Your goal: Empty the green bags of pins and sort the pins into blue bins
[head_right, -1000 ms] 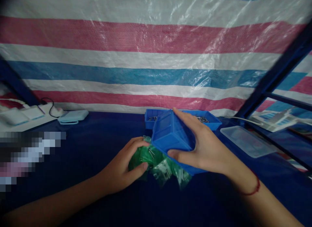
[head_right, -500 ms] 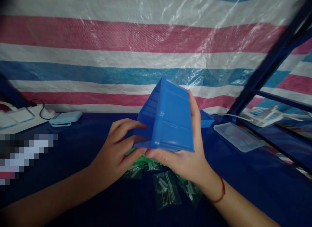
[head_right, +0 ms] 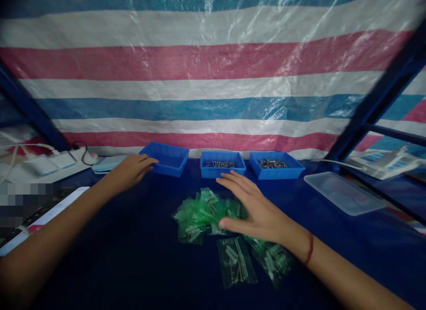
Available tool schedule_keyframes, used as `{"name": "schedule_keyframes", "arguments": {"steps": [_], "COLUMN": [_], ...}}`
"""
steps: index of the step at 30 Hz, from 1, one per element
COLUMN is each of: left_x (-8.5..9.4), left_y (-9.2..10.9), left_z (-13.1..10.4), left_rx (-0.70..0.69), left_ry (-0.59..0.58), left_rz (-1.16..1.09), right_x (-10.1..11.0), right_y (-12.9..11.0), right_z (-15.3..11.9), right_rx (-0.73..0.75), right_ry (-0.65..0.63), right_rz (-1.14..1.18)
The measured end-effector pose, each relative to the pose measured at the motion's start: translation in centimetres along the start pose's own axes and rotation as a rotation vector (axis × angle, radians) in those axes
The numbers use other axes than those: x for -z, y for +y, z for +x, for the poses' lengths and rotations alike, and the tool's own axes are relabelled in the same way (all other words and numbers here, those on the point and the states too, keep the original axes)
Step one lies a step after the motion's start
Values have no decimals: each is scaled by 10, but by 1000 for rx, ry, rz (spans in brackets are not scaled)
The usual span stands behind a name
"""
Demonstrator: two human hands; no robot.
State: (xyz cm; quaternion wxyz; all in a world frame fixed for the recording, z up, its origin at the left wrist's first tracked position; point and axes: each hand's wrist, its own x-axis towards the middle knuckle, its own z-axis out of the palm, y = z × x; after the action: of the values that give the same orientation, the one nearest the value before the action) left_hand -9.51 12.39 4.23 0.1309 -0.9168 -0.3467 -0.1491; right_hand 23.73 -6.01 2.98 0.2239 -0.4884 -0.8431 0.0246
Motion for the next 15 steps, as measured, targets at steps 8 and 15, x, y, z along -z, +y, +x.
{"name": "schedule_keyframes", "arguments": {"steps": [8,15], "left_x": [-31,-24], "left_y": [20,45], "left_z": [13,14], "left_rx": [-8,14], "left_ry": [-3,62], "left_rz": [-105,-129], "right_x": [-9,-17], "right_y": [56,61], "right_z": [34,23], "right_rx": [-124,-157], "right_ry": [383,361], "right_rz": [-225,-208]}}
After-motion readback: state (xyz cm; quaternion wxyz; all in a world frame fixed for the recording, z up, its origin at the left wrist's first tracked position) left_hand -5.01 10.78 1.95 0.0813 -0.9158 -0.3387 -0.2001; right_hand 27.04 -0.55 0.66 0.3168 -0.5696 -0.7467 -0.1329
